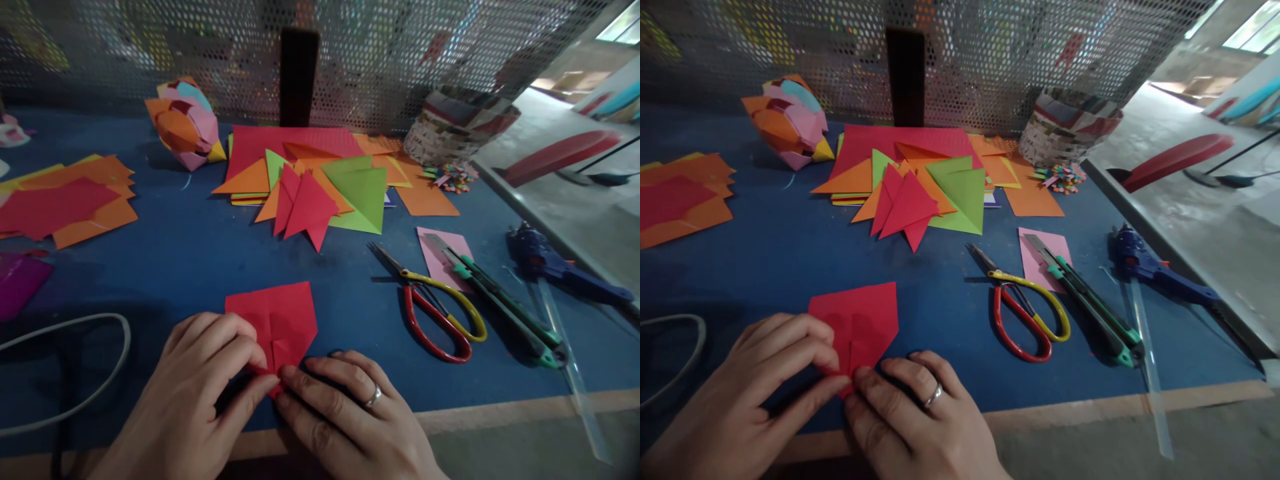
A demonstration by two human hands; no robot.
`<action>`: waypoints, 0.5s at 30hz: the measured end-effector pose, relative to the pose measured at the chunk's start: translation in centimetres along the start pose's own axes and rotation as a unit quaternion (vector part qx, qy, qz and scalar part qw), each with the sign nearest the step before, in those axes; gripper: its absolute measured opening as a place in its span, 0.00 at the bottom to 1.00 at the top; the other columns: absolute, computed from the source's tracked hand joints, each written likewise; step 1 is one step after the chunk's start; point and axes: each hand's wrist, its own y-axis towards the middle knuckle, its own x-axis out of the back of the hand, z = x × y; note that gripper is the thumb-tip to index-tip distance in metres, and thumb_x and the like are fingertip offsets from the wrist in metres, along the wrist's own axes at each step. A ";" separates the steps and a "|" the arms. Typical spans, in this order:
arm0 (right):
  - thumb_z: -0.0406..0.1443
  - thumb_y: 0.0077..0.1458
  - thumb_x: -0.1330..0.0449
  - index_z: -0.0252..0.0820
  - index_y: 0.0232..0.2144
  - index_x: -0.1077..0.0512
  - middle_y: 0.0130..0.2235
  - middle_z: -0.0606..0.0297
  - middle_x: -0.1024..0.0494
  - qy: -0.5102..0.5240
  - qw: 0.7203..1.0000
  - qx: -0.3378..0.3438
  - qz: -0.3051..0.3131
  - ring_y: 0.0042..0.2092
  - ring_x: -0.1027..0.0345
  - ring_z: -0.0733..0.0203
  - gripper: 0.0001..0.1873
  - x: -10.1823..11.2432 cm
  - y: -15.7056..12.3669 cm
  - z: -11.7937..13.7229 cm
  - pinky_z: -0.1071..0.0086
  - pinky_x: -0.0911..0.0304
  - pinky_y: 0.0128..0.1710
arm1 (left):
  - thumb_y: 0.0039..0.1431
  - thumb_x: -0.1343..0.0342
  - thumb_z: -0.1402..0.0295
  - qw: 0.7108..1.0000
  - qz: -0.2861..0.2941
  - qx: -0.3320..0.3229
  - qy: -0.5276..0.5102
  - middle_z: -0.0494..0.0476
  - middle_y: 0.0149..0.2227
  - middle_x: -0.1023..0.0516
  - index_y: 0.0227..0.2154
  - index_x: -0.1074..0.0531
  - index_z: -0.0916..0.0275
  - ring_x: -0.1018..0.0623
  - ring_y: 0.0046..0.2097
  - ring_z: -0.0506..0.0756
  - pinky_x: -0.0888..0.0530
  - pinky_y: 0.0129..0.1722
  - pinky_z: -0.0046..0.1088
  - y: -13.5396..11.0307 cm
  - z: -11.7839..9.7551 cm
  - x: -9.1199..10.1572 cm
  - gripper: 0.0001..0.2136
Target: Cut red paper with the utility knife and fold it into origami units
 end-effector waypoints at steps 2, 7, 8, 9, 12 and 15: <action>0.33 0.71 0.42 0.47 0.45 0.18 0.49 0.76 0.15 0.001 1.000 0.000 0.007 0.48 0.23 0.67 0.12 0.1 -0.1 0.0 0.69 0.32 0.56 | 0.66 0.45 0.66 1.000 0.002 0.003 0.002 0.47 0.37 0.28 0.34 0.35 0.55 0.29 0.43 0.51 0.35 0.45 0.30 -0.2 0.0 0.0 0.05; 0.33 0.74 0.46 0.47 0.49 0.20 0.49 0.77 0.16 -0.006 0.999 0.005 0.032 0.48 0.24 0.67 0.14 0.5 0.3 -0.1 0.70 0.34 0.56 | 0.67 0.48 0.67 0.999 0.011 0.029 -0.006 0.48 0.40 0.30 0.33 0.35 0.55 0.30 0.45 0.52 0.37 0.47 0.32 -0.5 -0.3 -0.2 0.05; 0.33 0.74 0.47 0.47 0.49 0.20 0.48 0.77 0.15 -0.009 0.999 0.004 0.034 0.48 0.25 0.67 0.15 0.5 0.4 -0.1 0.71 0.34 0.56 | 0.67 0.48 0.68 0.999 0.010 0.035 -0.007 0.48 0.40 0.30 0.33 0.35 0.55 0.30 0.45 0.52 0.37 0.48 0.33 -0.4 -0.3 -0.2 0.05; 0.33 0.74 0.47 0.48 0.49 0.20 0.47 0.77 0.15 -0.011 0.999 0.003 0.035 0.47 0.25 0.67 0.15 0.5 0.5 -0.1 0.71 0.34 0.55 | 0.66 0.49 0.69 0.999 0.009 0.037 -0.005 0.48 0.41 0.30 0.34 0.36 0.55 0.29 0.46 0.52 0.37 0.48 0.33 -0.4 -0.4 -0.2 0.04; 0.34 0.74 0.46 0.49 0.49 0.20 0.45 0.77 0.15 -0.018 0.999 0.000 0.026 0.46 0.26 0.67 0.15 0.1 0.7 0.1 0.70 0.36 0.54 | 0.63 0.47 0.71 1.000 0.001 0.018 0.006 0.47 0.40 0.28 0.34 0.36 0.54 0.28 0.45 0.52 0.34 0.45 0.31 -0.1 -0.2 -0.1 0.05; 0.35 0.72 0.43 0.52 0.45 0.18 0.42 0.78 0.15 -0.023 1.000 -0.003 0.006 0.45 0.26 0.67 0.12 -0.4 0.7 0.3 0.70 0.37 0.54 | 0.62 0.44 0.69 1.000 -0.015 0.014 0.011 0.48 0.39 0.27 0.33 0.34 0.54 0.27 0.42 0.53 0.31 0.41 0.30 0.0 0.0 0.0 0.05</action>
